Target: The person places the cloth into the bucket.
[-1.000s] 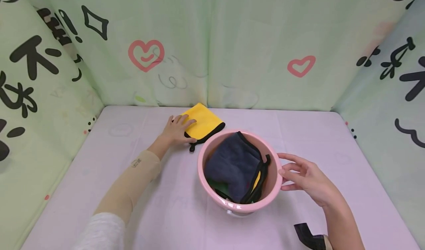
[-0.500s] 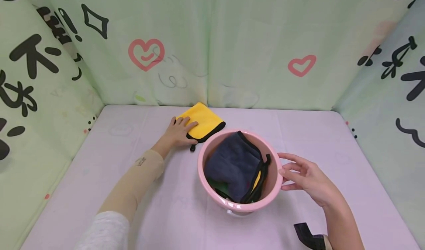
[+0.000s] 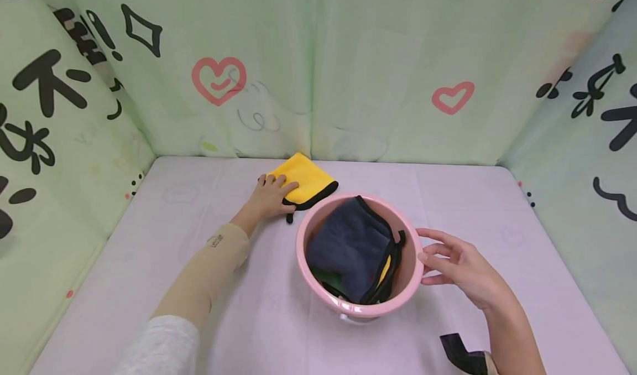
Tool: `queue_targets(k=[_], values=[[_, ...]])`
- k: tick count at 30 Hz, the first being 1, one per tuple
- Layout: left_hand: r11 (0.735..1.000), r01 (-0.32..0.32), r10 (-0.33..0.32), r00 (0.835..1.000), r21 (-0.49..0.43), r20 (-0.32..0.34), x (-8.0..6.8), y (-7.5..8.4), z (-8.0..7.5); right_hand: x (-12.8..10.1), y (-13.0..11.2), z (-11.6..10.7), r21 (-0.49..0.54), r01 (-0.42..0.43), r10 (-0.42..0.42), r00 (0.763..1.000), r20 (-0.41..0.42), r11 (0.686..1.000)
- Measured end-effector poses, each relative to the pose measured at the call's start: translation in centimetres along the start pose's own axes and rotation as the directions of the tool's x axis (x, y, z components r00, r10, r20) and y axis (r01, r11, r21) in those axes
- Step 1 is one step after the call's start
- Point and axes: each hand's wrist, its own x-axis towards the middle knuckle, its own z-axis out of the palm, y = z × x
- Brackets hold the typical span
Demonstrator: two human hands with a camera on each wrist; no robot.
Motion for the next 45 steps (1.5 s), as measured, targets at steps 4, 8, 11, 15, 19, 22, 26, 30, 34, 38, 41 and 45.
queue_targets(k=[4,8,11,15,19,22,26,30,34,38,41,45], values=[[1.0,0.005,-0.005,1.0,0.003,-0.023,0.0,0.3,0.0,0.0,0.1,0.0,0.011,0.007,-0.007,1.0,0.006,1.0],[1.0,0.005,-0.005,0.999,0.007,-0.037,0.1,0.5,-0.2,-0.1,0.2,0.0,0.026,0.019,-0.02,1.0,0.016,0.999],[0.999,0.005,-0.003,0.999,0.034,-0.045,0.2,0.7,-0.2,-0.1,0.3,0.0,0.036,0.025,-0.026,0.999,0.019,0.999],[0.997,0.012,-0.008,0.998,0.078,-0.057,0.3,1.0,0.0,-0.1,0.3,0.0,0.044,0.027,-0.028,0.999,0.02,0.999],[0.995,0.024,-0.017,0.997,0.094,-0.077,0.3,1.3,0.0,-0.1,0.3,0.1,0.044,0.026,-0.027,0.999,0.019,0.999],[0.995,0.031,-0.023,0.996,0.097,-0.09,0.2,1.5,0.0,-0.1,0.3,0.1,0.037,0.018,-0.018,1.0,0.014,0.999],[0.992,0.042,-0.03,0.995,0.122,-0.094,0.1,1.7,0.0,-0.2,0.3,0.0,0.019,0.004,-0.004,1.0,0.009,1.0],[0.985,0.039,-0.023,0.995,0.171,-0.094,0.0,1.6,-0.1,-0.1,0.3,0.1,0.02,0.007,-0.007,1.0,0.012,1.0],[0.976,0.017,0.016,0.989,0.216,-0.148,-0.3,1.5,-0.3,-0.1,0.4,0.1,0.021,0.01,-0.01,1.0,0.012,1.0],[0.971,-0.005,0.069,0.963,0.237,-0.261,-0.7,1.4,-1.0,-0.1,0.4,0.0,0.016,0.007,-0.007,1.0,0.01,1.0],[0.967,-0.02,0.112,0.928,0.255,-0.354,-1.3,1.4,-2.1,0.0,0.4,0.0,0.017,0.018,-0.018,1.0,0.013,1.0],[0.962,-0.033,0.165,0.864,0.272,-0.477,-2.1,1.5,-4.1,0.0,0.4,-0.1,0.017,0.022,-0.022,1.0,0.014,1.0]])
